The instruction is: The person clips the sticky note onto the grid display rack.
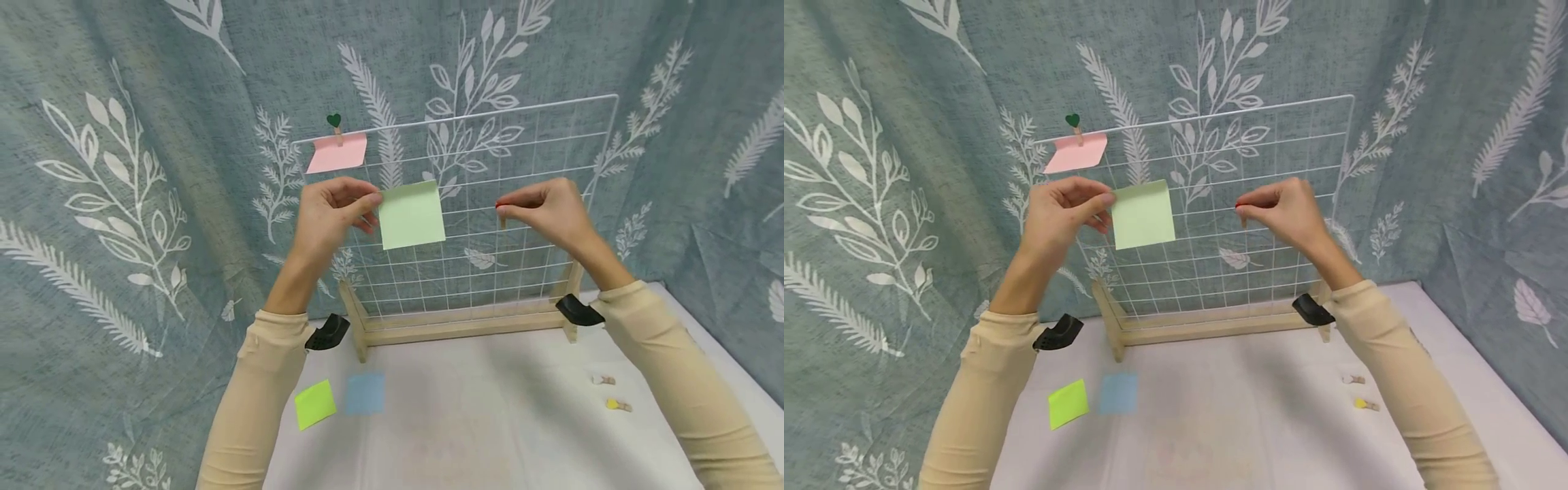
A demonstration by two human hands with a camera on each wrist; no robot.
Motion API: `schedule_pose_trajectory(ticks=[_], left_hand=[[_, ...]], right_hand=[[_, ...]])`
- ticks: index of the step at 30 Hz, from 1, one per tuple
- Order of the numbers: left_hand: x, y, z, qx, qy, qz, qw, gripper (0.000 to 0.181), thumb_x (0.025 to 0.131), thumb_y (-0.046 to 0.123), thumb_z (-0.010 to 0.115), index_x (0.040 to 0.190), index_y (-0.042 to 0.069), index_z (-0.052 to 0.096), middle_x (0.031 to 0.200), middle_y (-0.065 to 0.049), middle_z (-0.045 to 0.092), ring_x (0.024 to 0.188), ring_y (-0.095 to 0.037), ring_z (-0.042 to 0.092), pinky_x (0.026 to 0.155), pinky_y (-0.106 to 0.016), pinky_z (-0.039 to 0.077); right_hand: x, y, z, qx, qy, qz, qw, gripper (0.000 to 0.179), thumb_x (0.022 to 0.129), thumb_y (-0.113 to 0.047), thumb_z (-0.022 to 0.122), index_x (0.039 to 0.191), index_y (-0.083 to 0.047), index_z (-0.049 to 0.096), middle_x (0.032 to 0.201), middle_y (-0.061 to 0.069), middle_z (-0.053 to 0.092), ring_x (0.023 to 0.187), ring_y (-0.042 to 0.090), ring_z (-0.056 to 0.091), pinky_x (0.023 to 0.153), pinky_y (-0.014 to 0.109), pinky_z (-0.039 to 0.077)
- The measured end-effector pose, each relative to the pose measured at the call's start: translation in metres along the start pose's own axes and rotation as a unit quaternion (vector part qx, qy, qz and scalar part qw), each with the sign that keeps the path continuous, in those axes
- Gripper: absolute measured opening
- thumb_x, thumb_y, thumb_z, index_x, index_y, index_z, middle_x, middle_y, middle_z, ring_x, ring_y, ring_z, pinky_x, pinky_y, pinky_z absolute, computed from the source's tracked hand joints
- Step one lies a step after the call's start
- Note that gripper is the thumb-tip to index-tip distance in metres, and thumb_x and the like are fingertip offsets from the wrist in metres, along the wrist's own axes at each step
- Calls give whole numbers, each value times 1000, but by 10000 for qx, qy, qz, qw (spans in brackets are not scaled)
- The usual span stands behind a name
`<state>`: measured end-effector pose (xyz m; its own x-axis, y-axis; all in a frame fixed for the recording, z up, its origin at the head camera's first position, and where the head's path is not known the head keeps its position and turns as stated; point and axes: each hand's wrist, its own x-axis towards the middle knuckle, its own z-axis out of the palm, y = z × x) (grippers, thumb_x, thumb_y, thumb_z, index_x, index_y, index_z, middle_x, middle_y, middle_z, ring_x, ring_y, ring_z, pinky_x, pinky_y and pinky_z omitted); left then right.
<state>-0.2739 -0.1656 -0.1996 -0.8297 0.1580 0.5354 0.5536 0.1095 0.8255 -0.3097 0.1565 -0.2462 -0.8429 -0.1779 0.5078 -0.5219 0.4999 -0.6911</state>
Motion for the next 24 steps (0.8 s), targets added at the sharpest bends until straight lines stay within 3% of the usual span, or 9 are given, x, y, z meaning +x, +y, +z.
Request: schedule_pose_trajectory(ticks=[9,17,24], left_hand=[[19,13,-5,-314,70,-252,9992,9,88,3,72,95,-3,71,78,-5,69,63,-17,65,65,-31,61],[36,28,-6,-1152,253,-382,9923,5,88,-5,69,91,-3,72,82,-10,70,65,-19,65,65,-29,60],[53,33,-9,-951,227,-490,9940,3,87,-3,71,90,-2,72,81,-11,69,67,-21,64,68,-31,60]], right_hand=[[7,-5,-1,-86,34,53,9999,24,90,-20,74,106,-3,76,98,12,75,79,-8,63,68,13,52],[11,-8,4,-150,44,71,9999,26,90,-26,74,107,-6,77,98,11,75,79,-5,64,67,16,52],[22,-16,10,-143,-47,-61,9999,21,90,-23,73,104,-7,78,96,9,75,79,4,69,64,17,52]])
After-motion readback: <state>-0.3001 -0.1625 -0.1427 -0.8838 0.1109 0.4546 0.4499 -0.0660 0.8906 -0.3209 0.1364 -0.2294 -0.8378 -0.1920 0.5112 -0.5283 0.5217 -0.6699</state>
